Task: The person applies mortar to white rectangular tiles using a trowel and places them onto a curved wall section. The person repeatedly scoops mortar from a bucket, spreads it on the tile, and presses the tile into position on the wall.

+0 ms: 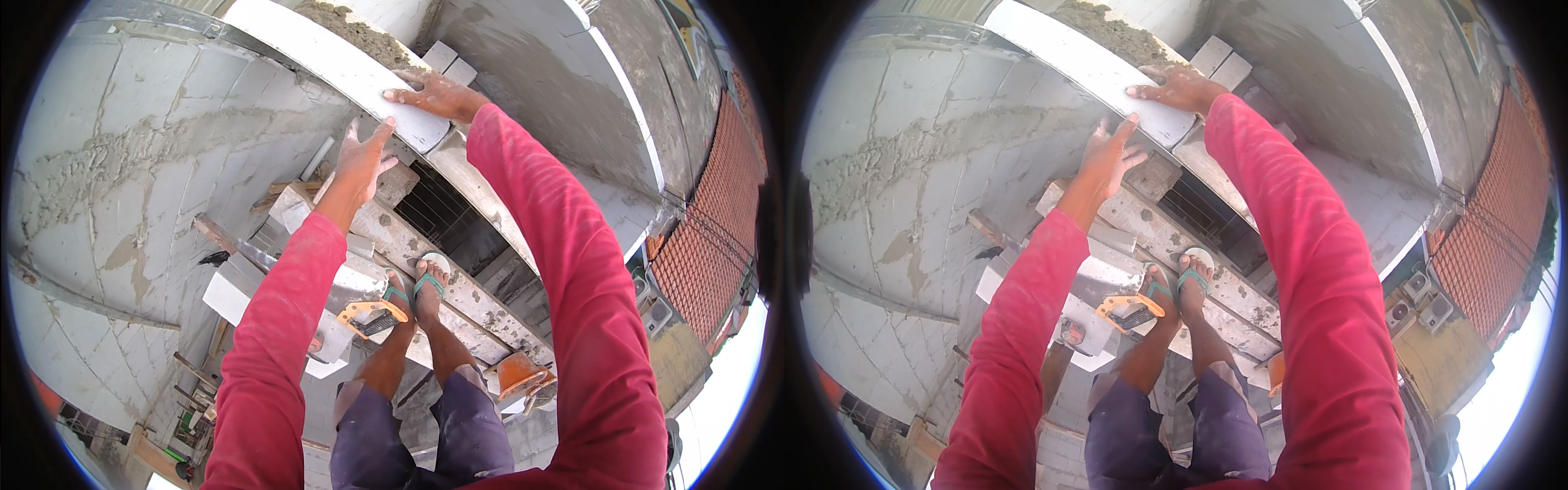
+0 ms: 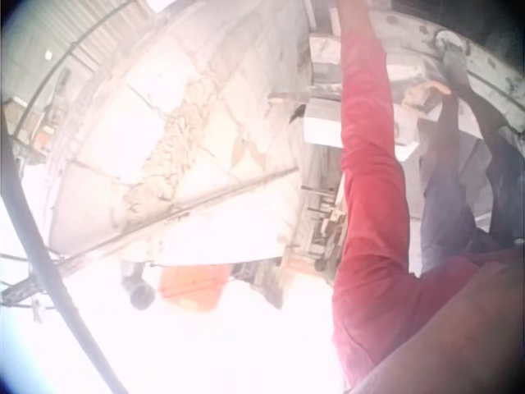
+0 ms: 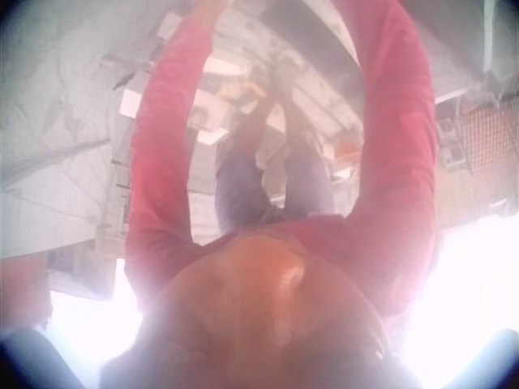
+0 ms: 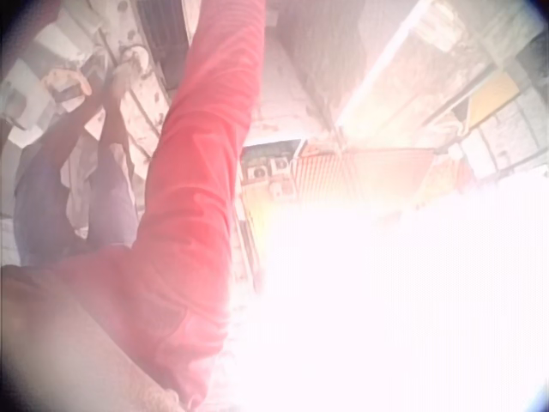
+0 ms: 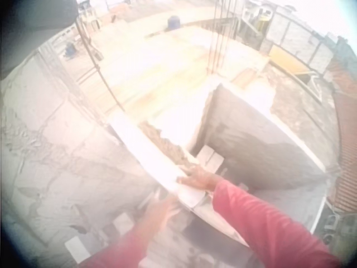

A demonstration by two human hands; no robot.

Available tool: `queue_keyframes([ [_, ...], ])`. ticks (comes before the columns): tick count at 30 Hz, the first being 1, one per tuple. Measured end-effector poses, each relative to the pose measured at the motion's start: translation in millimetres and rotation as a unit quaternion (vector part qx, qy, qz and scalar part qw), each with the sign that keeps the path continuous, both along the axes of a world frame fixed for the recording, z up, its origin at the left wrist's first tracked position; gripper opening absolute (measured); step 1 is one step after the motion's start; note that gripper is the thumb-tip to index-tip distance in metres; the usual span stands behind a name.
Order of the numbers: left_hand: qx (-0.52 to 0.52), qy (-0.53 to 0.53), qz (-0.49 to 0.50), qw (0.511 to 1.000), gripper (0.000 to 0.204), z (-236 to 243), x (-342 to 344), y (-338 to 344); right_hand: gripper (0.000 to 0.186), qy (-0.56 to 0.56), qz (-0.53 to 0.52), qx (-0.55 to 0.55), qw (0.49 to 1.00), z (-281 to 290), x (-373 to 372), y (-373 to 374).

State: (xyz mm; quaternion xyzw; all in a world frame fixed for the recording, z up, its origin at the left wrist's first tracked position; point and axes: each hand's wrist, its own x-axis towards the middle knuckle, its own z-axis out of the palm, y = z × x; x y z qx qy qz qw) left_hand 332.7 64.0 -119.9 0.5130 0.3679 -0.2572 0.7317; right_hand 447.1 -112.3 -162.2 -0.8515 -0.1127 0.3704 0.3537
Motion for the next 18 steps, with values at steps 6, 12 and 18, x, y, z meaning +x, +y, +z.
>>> queue_keyframes([
  [6, 0.041, 0.004, 0.029, 0.999, 0.098, 29, -63, 30, 0.092, -0.012, -0.046, -0.014, 0.999, 18, -24, -32],
  [12, 0.097, 0.020, 0.039, 0.994, 0.078, 76, -159, 78, 0.072, -0.079, -0.166, -0.048, 0.982, 87, -72, -96],
  [18, 0.122, 0.089, 0.014, 0.988, 0.056, 139, -253, 91, 0.064, -0.064, -0.392, -0.006, 0.918, 152, -181, -149],
])
